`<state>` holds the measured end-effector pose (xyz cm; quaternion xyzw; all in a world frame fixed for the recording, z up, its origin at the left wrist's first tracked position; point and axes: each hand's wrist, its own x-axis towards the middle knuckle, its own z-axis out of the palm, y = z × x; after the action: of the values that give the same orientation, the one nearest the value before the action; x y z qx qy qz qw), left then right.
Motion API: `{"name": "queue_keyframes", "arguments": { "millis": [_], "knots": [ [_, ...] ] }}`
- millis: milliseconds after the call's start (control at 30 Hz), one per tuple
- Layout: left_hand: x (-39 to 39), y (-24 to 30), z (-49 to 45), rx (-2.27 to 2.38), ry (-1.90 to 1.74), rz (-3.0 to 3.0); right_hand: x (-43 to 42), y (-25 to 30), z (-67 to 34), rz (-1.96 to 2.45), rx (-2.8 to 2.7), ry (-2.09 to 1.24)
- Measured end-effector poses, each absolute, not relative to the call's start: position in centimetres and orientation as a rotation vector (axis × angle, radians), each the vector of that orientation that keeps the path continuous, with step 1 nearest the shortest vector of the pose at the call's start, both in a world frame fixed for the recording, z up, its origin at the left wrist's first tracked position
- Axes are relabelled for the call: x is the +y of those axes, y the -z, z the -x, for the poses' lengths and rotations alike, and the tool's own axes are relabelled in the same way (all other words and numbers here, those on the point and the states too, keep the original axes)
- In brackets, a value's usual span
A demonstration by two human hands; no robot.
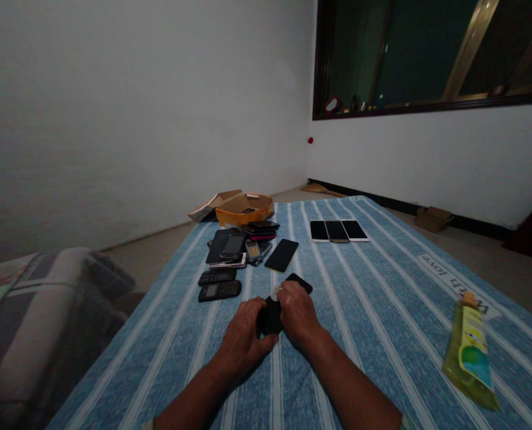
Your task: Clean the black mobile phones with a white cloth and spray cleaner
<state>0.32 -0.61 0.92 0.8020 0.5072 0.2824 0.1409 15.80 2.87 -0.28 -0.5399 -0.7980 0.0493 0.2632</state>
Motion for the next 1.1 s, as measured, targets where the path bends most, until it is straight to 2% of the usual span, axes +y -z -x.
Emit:
{"name": "queue_keyframes", "arguments": {
  "millis": [267,533,900,1100],
  "knots": [
    [-0.3,-0.2,-0.3,1.382,-0.921,-2.323,1.1,0.2,-14.7,1.294,-2.207,-0.198],
    [-0.5,-0.7,-0.4,1.478,-0.860,-2.316,3.0,0.1,-16.2,1.513,-2.140,-0.141],
    [-0.4,-0.7,-0.5,1.435,-0.925,-2.339,0.7,-0.4,-14.6,1.342,-2.212,-0.224],
    [-0.5,-1.0,-0.5,1.484,-0.869,-2.354,1.7,-0.5,-15.8,1.464,-2.177,-0.183]
  ]
}}
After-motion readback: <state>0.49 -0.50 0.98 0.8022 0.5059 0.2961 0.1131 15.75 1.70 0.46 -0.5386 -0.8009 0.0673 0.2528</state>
